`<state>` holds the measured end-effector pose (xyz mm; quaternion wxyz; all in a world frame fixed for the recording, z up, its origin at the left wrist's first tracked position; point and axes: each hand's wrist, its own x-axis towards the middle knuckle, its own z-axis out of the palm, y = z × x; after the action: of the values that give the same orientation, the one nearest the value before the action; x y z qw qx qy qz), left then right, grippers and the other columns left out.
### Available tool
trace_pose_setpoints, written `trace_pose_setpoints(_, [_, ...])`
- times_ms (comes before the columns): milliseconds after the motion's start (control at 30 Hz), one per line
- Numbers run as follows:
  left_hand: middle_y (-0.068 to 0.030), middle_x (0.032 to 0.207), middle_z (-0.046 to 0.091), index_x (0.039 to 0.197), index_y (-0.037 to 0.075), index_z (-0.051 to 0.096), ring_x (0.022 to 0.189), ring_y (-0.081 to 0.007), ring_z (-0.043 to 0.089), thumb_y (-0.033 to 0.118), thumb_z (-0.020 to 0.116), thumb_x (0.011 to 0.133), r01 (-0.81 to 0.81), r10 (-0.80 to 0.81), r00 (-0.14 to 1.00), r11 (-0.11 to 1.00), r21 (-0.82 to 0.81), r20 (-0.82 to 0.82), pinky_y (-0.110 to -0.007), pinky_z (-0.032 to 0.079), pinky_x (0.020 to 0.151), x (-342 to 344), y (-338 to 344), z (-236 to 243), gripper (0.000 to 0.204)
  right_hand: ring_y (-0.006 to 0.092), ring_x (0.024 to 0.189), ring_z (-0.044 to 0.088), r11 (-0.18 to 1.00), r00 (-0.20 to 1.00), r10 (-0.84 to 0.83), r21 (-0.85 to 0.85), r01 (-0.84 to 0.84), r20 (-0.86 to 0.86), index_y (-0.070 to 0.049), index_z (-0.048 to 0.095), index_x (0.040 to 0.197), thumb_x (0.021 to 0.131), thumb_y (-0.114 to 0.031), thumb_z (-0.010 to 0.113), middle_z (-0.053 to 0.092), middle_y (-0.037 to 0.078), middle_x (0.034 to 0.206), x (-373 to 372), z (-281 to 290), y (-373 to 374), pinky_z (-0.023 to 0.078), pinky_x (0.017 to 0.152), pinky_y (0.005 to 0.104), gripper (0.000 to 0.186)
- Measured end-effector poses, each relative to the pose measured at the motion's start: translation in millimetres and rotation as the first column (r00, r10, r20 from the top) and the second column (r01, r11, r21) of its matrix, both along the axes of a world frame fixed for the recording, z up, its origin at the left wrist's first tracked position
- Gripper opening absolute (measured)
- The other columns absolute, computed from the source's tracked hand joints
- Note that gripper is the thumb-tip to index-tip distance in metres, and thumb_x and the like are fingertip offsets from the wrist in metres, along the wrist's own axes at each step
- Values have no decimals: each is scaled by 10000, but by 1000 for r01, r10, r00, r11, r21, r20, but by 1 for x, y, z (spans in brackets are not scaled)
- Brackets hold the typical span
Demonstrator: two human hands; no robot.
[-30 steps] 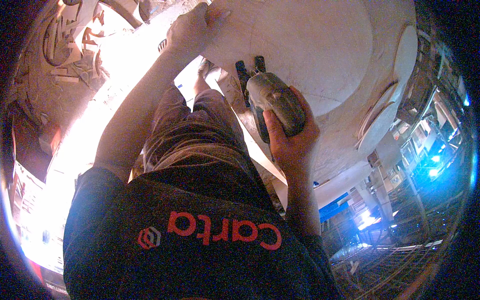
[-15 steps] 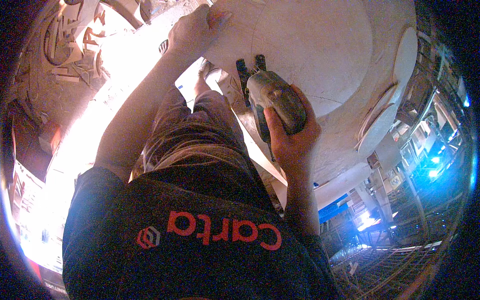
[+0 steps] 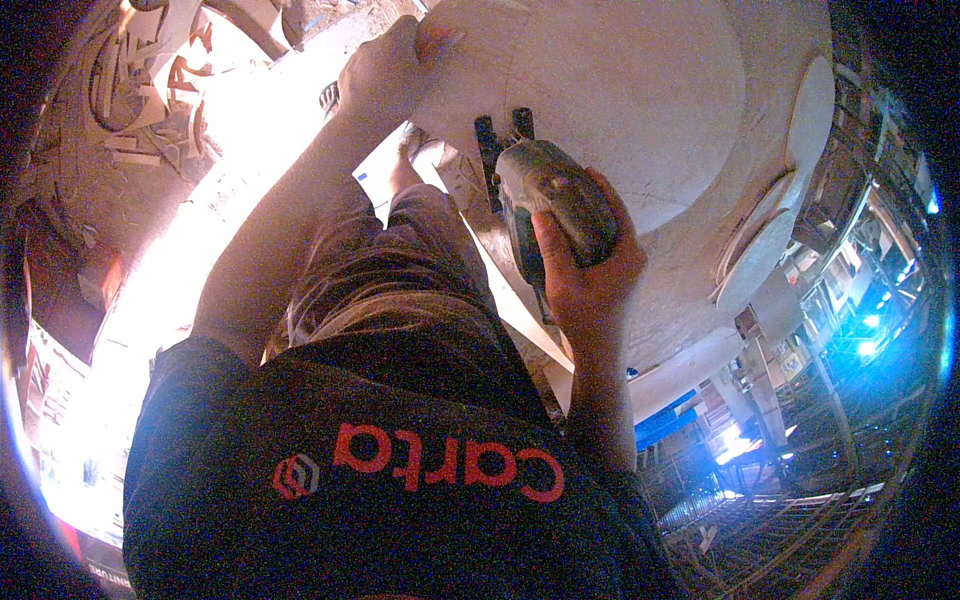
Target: The person uses a jigsaw to cut a curved shape out of a large sheet of plywood. They guide the tool along a marked line, periodically adjusting the wood and removing cut pieces.
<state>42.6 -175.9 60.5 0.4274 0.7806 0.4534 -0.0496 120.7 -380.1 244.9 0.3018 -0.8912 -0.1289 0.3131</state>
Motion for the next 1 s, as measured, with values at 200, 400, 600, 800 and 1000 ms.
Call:
trace_pose_setpoints(200, [-232,913,740,1096,88,651,924,-431,731,668,541,956,-34,33,999,999,-32,-25,-562,562,835,-2,-2,8,606,252,1071,708,1000,1000,-3,20,3,-6,57,591,1334,841,-123,820,718,191,1189,1,0,3,553,962,369,572])
trace_pose_setpoints(400, [-223,872,739,1077,67,644,896,-427,736,650,539,968,-32,32,999,999,-10,-14,-545,575,802,-6,-4,8,602,264,1067,713,1000,999,31,-2,-31,11,57,591,1333,839,-117,818,718,197,1187,5,1,3,557,955,372,571])
trace_pose_setpoints(600, [-214,849,738,1065,62,640,883,-425,738,635,549,972,-46,46,999,999,5,-8,-544,577,795,-5,-6,9,587,265,1069,713,999,999,52,-9,-52,13,57,591,1334,837,-116,818,717,201,1188,8,1,6,560,950,375,574])
trace_pose_setpoints(800, [-215,839,736,1037,52,636,876,-429,736,635,553,970,-55,55,998,998,-5,19,-548,574,790,-8,-8,7,592,112,693,618,992,989,124,5,-125,81,45,590,1352,885,-107,780,728,99,996,9,-4,3,497,595,251,526])
trace_pose_setpoints(1000, [-229,853,733,1048,48,631,893,-442,730,640,547,970,-78,79,997,997,-23,17,-560,563,813,-8,-9,7,603,72,614,589,989,984,146,9,-148,97,47,587,1355,895,-94,766,729,69,948,11,-9,2,477,518,225,513])
